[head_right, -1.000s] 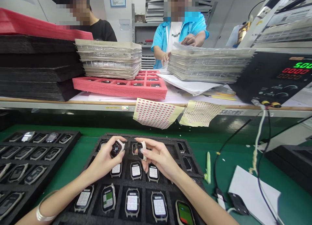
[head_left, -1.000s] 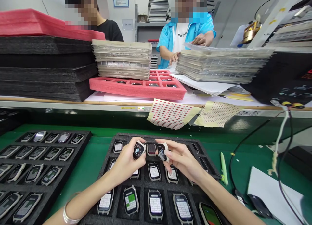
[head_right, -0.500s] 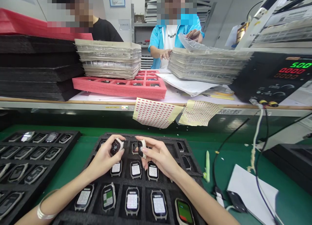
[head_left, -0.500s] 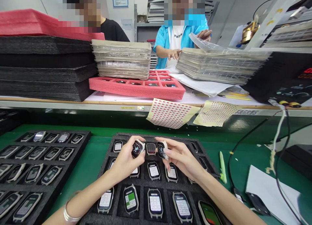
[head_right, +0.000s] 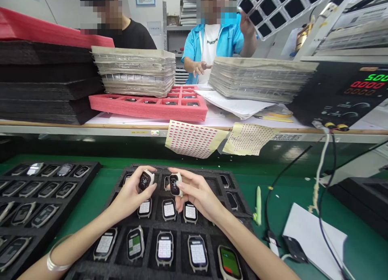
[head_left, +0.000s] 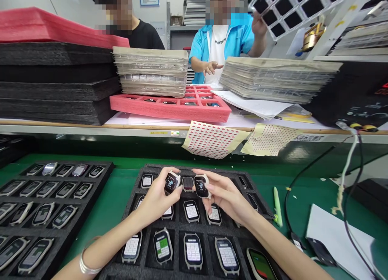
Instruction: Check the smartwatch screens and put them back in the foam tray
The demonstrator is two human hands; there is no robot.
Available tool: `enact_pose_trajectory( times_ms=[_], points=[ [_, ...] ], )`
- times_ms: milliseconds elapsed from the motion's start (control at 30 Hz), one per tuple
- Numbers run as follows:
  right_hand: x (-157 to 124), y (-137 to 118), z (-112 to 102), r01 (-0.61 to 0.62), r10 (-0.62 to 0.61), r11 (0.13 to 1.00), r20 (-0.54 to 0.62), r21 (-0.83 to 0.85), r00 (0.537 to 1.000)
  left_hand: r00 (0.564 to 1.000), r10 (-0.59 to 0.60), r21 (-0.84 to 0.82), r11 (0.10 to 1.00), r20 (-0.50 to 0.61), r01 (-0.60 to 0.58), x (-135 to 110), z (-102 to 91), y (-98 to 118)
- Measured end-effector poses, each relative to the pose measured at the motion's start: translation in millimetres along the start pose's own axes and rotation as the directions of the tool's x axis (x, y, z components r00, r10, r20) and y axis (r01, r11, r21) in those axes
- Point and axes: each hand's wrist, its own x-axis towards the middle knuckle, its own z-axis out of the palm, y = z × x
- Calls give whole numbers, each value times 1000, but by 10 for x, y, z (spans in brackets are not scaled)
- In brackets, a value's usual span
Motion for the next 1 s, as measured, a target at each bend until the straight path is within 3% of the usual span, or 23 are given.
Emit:
enact_pose_trajectory(
  times_ms=[100,200,300,433,1000],
  points=[
    [25,16,-36,-41,38,998,59,53,998,993,-96,-248,962,67,110,19,33,-21],
    [45,40,-67,-82,74,992,90,94,993,975,-170,-506,834,142,219,41,52,-29],
    [56,58,-78,-45,41,995,41,94,998,963,-206,-619,738,173,269,50,51,-39],
    [57,69,-70,-2,4,998,-24,58,1000,967,-177,-613,748,185,254,35,41,-66],
    [23,131,-66,71,-75,993,-40,-95,996,959,-77,-545,809,272,220,-2,27,-80]
  ],
)
